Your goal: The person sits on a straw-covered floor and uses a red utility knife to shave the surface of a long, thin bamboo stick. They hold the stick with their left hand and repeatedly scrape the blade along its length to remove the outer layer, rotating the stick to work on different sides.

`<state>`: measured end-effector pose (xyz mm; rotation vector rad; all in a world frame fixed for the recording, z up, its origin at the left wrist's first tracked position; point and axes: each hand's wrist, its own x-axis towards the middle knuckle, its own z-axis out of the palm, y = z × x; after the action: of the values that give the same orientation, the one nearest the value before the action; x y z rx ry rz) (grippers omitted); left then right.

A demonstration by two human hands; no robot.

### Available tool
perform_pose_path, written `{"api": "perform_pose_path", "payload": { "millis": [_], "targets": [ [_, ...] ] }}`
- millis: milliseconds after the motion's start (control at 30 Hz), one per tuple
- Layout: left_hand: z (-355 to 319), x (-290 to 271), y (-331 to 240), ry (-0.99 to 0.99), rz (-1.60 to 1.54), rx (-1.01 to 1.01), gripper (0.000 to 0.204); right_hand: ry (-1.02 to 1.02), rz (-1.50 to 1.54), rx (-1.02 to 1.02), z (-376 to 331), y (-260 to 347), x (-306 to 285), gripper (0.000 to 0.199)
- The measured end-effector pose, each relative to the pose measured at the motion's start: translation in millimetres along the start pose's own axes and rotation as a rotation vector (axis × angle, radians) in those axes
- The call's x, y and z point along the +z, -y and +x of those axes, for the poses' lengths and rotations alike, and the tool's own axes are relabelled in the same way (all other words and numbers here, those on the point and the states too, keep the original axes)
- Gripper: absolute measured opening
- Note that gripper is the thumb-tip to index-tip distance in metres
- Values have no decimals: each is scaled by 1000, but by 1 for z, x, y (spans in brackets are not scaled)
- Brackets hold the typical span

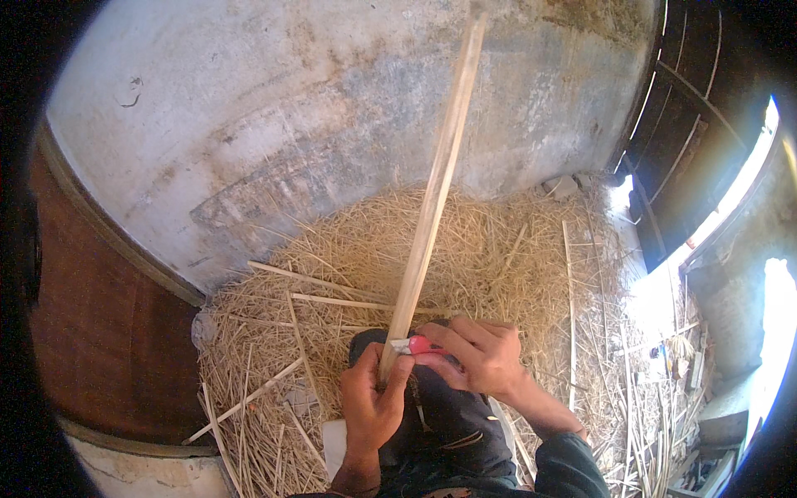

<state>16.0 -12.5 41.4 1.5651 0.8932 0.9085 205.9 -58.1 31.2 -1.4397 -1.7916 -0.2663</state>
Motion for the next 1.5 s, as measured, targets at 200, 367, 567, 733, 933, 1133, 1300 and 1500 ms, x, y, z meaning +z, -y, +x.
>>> {"api": "perform_pose_path", "payload": {
  "millis": [200, 367, 567, 733, 933, 1133, 1300, 1500],
  "targets": [
    [-5, -2, 7, 17, 11, -15, 26, -10, -24, -26, 2, 4, -4, 39],
    [-6, -3, 8, 12, 50, 40, 28, -10, -37, -44, 0, 4, -5, 39],
    [-9, -5, 16, 5, 43, 68, 33, -23, -55, -68, -1, 3, -1, 38],
    [-11, -8, 14, -4, 78, 60, 34, -23, -63, -72, -1, 4, 1, 37],
    [-16, -15, 13, 10, 103, -47, 28, -16, -45, -73, 1, 5, 5, 35],
    [-30, -16, 35, 69, 188, 16, 35, -268, -82, 148, 6, -36, 9, 20],
    [-58, -23, 45, 224, 170, -200, 37, -547, 32, 575, 37, -125, -26, 27],
    [-35, -26, 54, 137, 147, -107, 40, -290, 496, 736, 14, -95, -7, 37]
  ]
}}
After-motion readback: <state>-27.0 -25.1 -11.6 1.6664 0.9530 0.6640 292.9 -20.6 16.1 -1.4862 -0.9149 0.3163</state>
